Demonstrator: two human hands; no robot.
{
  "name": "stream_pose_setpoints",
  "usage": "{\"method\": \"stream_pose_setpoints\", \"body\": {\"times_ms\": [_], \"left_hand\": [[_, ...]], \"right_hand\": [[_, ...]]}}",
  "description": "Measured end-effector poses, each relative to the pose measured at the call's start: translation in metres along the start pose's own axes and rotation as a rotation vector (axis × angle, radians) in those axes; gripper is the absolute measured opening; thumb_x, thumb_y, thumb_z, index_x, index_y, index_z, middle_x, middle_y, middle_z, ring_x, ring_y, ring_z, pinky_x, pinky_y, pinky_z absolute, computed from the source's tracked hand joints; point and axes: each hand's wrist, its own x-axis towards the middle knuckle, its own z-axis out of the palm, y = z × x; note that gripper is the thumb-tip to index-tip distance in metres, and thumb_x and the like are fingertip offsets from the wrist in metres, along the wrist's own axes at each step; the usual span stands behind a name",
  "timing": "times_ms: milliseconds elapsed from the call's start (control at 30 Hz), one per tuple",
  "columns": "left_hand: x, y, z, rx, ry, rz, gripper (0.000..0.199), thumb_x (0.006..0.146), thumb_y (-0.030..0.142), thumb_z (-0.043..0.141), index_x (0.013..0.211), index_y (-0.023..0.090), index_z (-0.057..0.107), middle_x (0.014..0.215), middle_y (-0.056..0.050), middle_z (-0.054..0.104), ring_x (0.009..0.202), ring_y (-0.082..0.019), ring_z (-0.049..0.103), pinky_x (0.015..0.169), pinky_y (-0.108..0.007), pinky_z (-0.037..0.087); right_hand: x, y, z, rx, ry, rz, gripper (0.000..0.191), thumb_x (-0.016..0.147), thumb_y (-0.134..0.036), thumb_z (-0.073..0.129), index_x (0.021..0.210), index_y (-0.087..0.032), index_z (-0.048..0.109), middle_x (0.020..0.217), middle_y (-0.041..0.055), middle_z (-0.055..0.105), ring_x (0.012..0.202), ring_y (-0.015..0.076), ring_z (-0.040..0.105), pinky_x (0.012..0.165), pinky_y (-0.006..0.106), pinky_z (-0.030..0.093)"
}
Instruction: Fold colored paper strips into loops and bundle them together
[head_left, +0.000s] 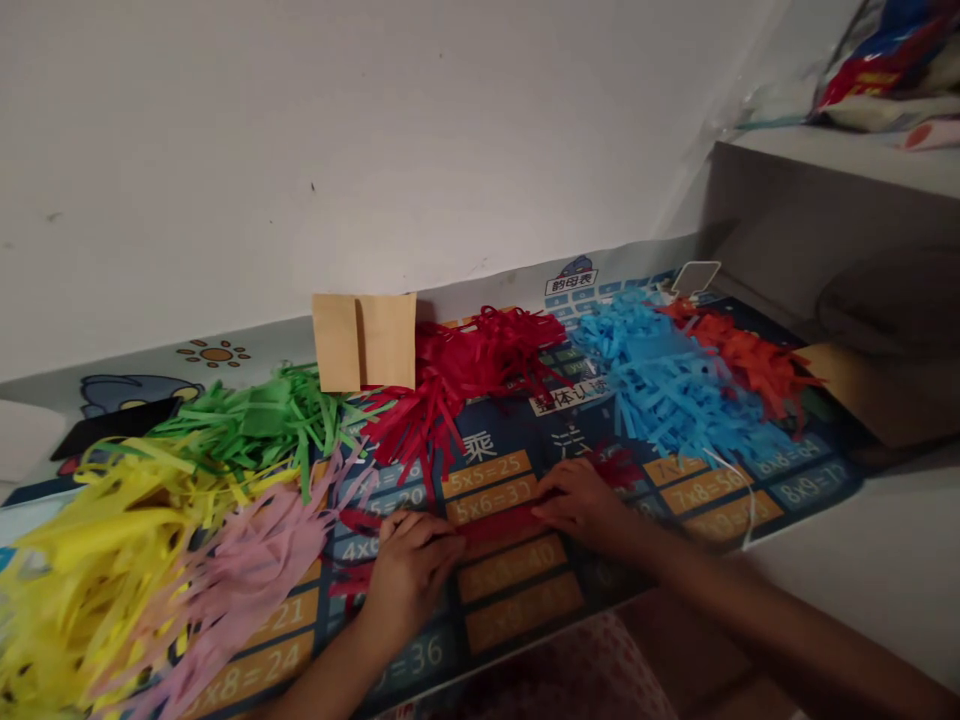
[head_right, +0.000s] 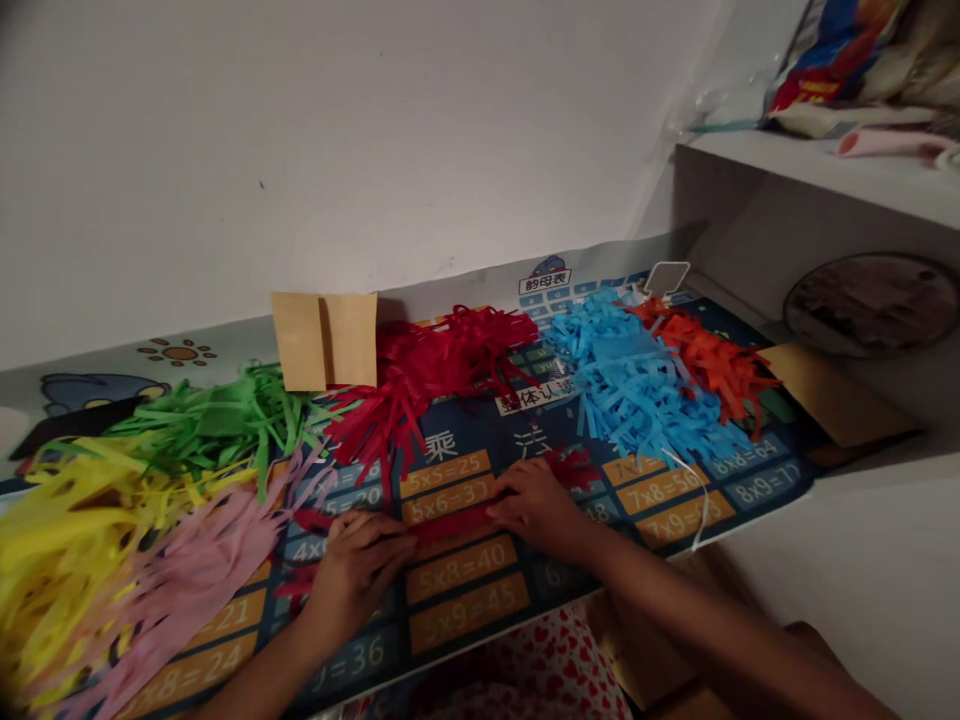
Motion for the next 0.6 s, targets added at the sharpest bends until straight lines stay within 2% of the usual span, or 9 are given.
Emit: {"method": "stream_pose_setpoints", "body": {"times_ms": [100, 300, 500, 600], "left_hand": [[0.004, 0.0, -0.001, -0.032, -0.001, -0.094, 0.022, 0.093, 0.031, 0.055, 0.083, 0.027, 0.073, 0.083, -0.002, 0.071, 0.079, -0.019, 0.061, 0.078, -0.038, 0.039], [0.01, 0.002, 0.003, -0.011, -0.034, -0.193, 0.023, 0.092, 0.027, 0.052, 0.077, 0.022, 0.069, 0.076, -0.003, 0.066, 0.076, -0.021, 0.057, 0.073, -0.038, 0.035], [0.016, 0.002, 0.008, 0.157, -0.084, -0.176, 0.021, 0.09, 0.025, 0.054, 0.072, 0.02, 0.064, 0.073, -0.003, 0.064, 0.074, -0.022, 0.055, 0.071, -0.038, 0.033], [0.017, 0.003, 0.008, 0.204, -0.078, -0.126, 0.012, 0.089, 0.021, 0.057, 0.079, 0.021, 0.065, 0.075, -0.002, 0.066, 0.076, -0.021, 0.056, 0.074, -0.038, 0.033]], "right_hand": [[0.005, -0.004, -0.008, 0.074, -0.072, 0.116, 0.008, 0.079, -0.024, 0.078, 0.075, -0.021, 0.071, 0.086, 0.0011, 0.065, 0.088, 0.0183, 0.055, 0.079, 0.033, 0.035], [0.013, -0.01, -0.012, 0.1, -0.101, 0.23, 0.013, 0.08, -0.019, 0.074, 0.07, -0.019, 0.066, 0.082, 0.0003, 0.062, 0.083, 0.0179, 0.053, 0.077, 0.033, 0.033], [0.021, -0.013, -0.008, 0.019, -0.128, 0.3, 0.017, 0.078, -0.018, 0.072, 0.065, -0.018, 0.061, 0.077, 0.0, 0.06, 0.081, 0.0182, 0.052, 0.074, 0.033, 0.031], [0.021, -0.018, -0.009, -0.063, -0.146, 0.295, 0.013, 0.078, -0.019, 0.071, 0.071, -0.019, 0.062, 0.08, 0.0009, 0.061, 0.081, 0.019, 0.052, 0.073, 0.034, 0.031]]}}
